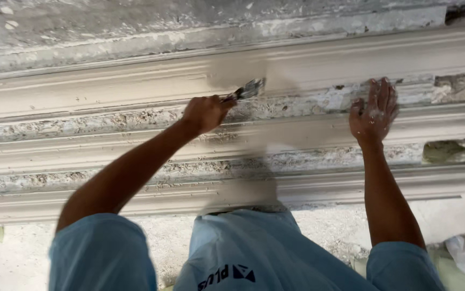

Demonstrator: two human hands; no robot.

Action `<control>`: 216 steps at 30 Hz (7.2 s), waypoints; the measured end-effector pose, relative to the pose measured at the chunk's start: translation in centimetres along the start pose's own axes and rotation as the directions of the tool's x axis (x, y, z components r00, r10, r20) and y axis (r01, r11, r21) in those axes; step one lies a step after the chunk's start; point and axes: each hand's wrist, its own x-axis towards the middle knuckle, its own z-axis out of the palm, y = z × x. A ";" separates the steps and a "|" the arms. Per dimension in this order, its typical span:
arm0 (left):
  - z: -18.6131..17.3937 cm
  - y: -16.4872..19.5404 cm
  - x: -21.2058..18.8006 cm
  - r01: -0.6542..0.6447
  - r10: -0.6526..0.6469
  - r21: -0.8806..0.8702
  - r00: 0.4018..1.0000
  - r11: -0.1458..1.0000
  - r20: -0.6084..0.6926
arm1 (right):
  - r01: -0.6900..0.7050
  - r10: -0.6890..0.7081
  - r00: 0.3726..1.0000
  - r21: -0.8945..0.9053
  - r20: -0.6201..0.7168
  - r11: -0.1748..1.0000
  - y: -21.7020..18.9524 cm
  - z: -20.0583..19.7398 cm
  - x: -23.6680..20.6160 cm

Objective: The person uses a small metal scraper to remove dried plaster residue from the grooves and edges of several long white molded plaster pieces. They work along the length of each piece, scraping away debris and occasionally wiping the surface with their hand.

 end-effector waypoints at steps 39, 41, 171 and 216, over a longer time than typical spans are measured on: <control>-0.8 14.4 14.6 0.064 -0.073 0.036 0.938 0.997 0.340 | -0.083 0.073 0.994 0.138 0.076 0.987 1.5 -0.5 0.6; 2.3 18.6 18.8 -0.029 0.021 0.055 0.991 0.998 0.133 | -0.069 0.060 0.996 0.147 0.070 0.987 1.7 -0.5 0.5; 4.8 35.1 1.7 0.468 -0.648 -0.515 0.719 0.718 -0.250 | -0.072 0.002 0.774 0.086 0.633 0.994 25.5 -10.3 12.2; -2.8 -12.9 -77.2 0.430 -0.980 -0.888 -0.180 -0.159 0.089 | 0.382 -0.941 0.223 0.865 0.256 0.326 -94.1 15.7 -32.8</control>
